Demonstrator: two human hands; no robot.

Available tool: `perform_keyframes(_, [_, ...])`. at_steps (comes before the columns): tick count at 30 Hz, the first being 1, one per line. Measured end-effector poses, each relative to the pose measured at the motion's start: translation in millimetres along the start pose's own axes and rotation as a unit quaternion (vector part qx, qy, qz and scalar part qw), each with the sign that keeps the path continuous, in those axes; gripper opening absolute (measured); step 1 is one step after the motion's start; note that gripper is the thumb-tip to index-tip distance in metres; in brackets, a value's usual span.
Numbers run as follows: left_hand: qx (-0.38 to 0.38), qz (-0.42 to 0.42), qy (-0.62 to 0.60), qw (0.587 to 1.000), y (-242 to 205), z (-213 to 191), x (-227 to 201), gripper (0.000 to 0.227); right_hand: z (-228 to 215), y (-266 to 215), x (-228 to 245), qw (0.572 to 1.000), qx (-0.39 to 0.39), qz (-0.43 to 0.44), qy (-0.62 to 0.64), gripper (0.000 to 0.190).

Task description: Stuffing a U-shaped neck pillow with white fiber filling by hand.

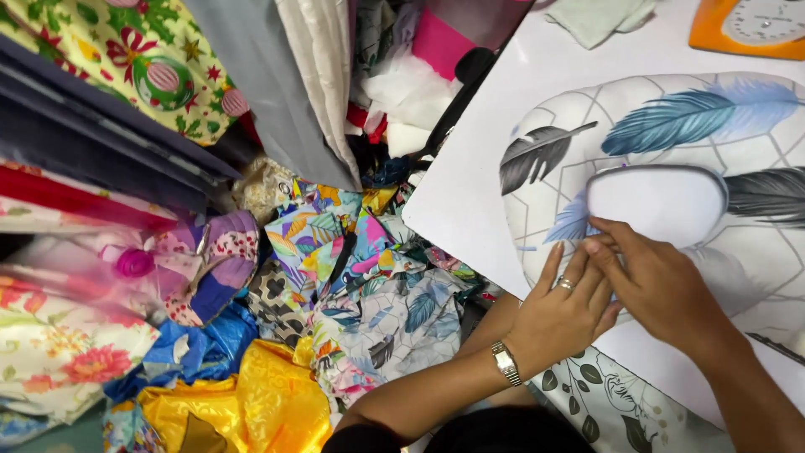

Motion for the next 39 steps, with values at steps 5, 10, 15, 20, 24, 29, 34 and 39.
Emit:
perform_keyframes(5, [-0.018, -0.034, 0.023, 0.999, 2.8, -4.9, -3.7, 0.052, -31.3, 4.2, -2.0, 0.996, -0.036, 0.037, 0.073, 0.036])
perform_keyframes(10, [-0.081, -0.037, 0.096, 0.991, 7.0, -17.4, -12.3, 0.037, -17.0, 16.5, 9.7, 0.999, -0.008, 0.036, 0.03, 0.044])
perform_keyframes(15, [-0.095, -0.009, -0.09, 0.991, 4.9, -31.8, -4.2, 0.042, -26.3, 14.0, 11.7, 0.983, 0.013, 0.077, 0.169, 0.039])
perform_keyframes(20, [-0.16, -0.077, -0.408, 0.896, -9.5, -51.4, 50.9, 0.028, -11.6, 23.0, -1.0, 0.954, -0.029, 0.128, 0.27, 0.043])
perform_keyframes(24, [-0.3, -0.386, -0.54, 0.686, -24.1, -33.7, 131.6, 0.081, -2.9, 21.5, 6.4, 0.917, -0.012, 0.161, 0.365, 0.039])
perform_keyframes(29, [-0.219, -0.514, -0.655, 0.509, -19.1, 4.9, 162.4, 0.112, -4.3, 3.2, 63.5, 0.939, 0.038, 0.145, 0.31, 0.068])
perform_keyframes(34, [-0.163, -0.515, -0.651, 0.533, -10.1, -1.8, 151.1, 0.112, 21.0, 35.5, 33.5, 0.85, 0.006, 0.083, 0.52, 0.064])
perform_keyframes(39, [-0.217, -0.44, -0.637, 0.595, -8.5, -6.0, 145.4, 0.115, 47.1, 63.0, 9.0, 0.735, -0.008, -0.064, 0.675, 0.067])
Point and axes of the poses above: each hand's wrist, its own y-axis towards the middle knuckle, its own z-axis out of the palm, x = y × z, the point moved 10 cm from there along y, towards the middle knuckle, and after that the axes turned 10 degrees about -y, right-handed, at the moved point
